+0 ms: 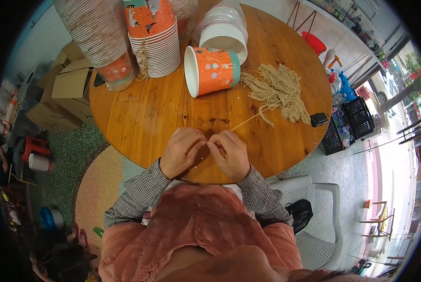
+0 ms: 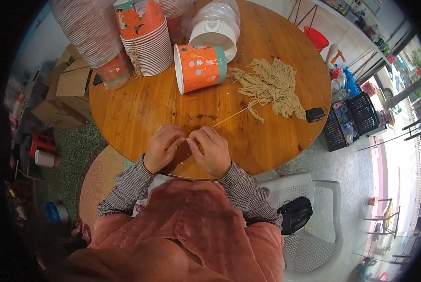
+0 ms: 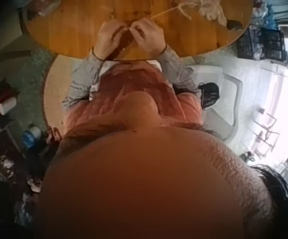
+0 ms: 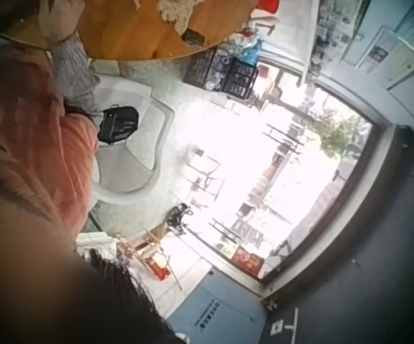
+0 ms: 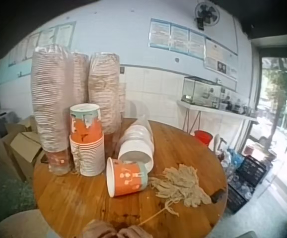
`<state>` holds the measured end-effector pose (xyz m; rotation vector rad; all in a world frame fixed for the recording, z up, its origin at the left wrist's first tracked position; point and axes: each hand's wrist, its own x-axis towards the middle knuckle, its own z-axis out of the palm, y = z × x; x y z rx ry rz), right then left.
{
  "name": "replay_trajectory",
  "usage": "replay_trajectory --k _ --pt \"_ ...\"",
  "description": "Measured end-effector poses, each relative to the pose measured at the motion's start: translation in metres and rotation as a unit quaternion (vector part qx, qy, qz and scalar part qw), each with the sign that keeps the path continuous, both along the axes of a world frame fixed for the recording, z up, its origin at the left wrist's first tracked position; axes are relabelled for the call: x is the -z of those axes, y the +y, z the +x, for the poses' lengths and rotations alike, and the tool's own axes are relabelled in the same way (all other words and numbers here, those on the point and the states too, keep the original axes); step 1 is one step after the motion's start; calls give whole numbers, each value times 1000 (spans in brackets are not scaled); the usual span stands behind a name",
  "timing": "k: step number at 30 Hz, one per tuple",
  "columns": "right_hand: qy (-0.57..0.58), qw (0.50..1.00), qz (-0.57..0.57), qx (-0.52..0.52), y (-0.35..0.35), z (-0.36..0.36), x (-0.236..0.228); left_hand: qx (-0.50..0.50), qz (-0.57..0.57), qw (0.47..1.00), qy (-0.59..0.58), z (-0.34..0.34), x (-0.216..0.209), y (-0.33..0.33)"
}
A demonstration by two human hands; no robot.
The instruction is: Threading a string through a hole in a decorative paper cup to assemble a craft item.
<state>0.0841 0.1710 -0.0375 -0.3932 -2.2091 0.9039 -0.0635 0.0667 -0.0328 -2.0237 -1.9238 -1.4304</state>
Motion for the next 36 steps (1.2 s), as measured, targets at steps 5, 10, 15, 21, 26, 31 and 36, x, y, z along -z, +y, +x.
replay_trajectory --k 5,10,15,21,26,31,36 --pt "7 1000 -14 -5 2 -3 9 0 18 998 53 -3 2 2" --pt "22 998 -49 -14 1 -5 8 -5 3 999 43 -5 6 3" --pt "33 999 -30 -11 7 -8 13 -2 22 999 42 -7 8 8" --pt "40 999 -32 6 10 -8 23 10 48 998 46 -8 15 16" --pt "53 950 -303 -49 18 -4 41 31 43 998 47 -10 21 22" --pt "122 936 -326 49 36 -1 35 -34 21 985 -169 -19 27 51" --pt "177 947 -254 89 60 -6 14 54 31 901 -430 -18 22 101"
